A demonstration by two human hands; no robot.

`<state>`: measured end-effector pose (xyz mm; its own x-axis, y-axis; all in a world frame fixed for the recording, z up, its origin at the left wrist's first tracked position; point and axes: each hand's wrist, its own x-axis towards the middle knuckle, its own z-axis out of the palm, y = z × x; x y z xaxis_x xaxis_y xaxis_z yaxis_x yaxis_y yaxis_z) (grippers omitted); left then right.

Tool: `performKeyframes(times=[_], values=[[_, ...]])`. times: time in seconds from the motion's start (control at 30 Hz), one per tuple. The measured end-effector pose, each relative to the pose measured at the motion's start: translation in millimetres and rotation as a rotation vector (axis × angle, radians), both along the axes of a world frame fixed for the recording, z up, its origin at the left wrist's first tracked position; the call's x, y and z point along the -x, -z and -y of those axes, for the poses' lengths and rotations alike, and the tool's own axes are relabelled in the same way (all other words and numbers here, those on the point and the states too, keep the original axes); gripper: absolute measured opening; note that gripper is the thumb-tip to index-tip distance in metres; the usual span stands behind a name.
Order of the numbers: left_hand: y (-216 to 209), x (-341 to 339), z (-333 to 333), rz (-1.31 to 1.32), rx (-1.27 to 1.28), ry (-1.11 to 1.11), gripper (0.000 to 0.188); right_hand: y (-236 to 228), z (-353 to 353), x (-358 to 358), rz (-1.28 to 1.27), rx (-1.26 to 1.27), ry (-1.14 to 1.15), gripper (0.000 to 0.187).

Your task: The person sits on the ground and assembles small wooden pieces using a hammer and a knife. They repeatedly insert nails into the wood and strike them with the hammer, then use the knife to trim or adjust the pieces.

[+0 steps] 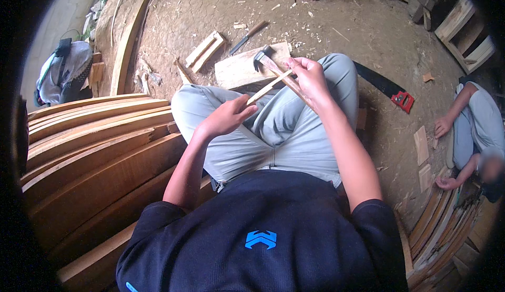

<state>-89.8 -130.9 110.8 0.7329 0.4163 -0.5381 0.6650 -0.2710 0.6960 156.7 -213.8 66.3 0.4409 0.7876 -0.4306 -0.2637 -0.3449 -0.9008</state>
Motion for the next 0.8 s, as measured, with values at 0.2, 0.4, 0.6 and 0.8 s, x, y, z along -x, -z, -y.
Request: performKeyframes(times=[0.2,0.4,0.6,0.8], values=[[-6.7,1.0,-4.1,0.09,0.169,-0.135,0.051,-10.0,2.1,-8.3,-0.024,-0.026,-0.05,0.026],[14.5,1.2,1.5,0.153,0.223,-0.149,0.056,-12.8,-2.5,-2.6,-0.277,0.057,0.113,0.022],[12.6,-2.9,32.2,0.155,0.188,-0.034,0.059,13.6,-1.5,-1.9,-0.484,0.164,0.149,0.017],[3.5,12.4,21.8,0.191,0.607,-0.184,0.054,1.4,-3.6,11.7,-0.508,0.036,0.179,0.019]])
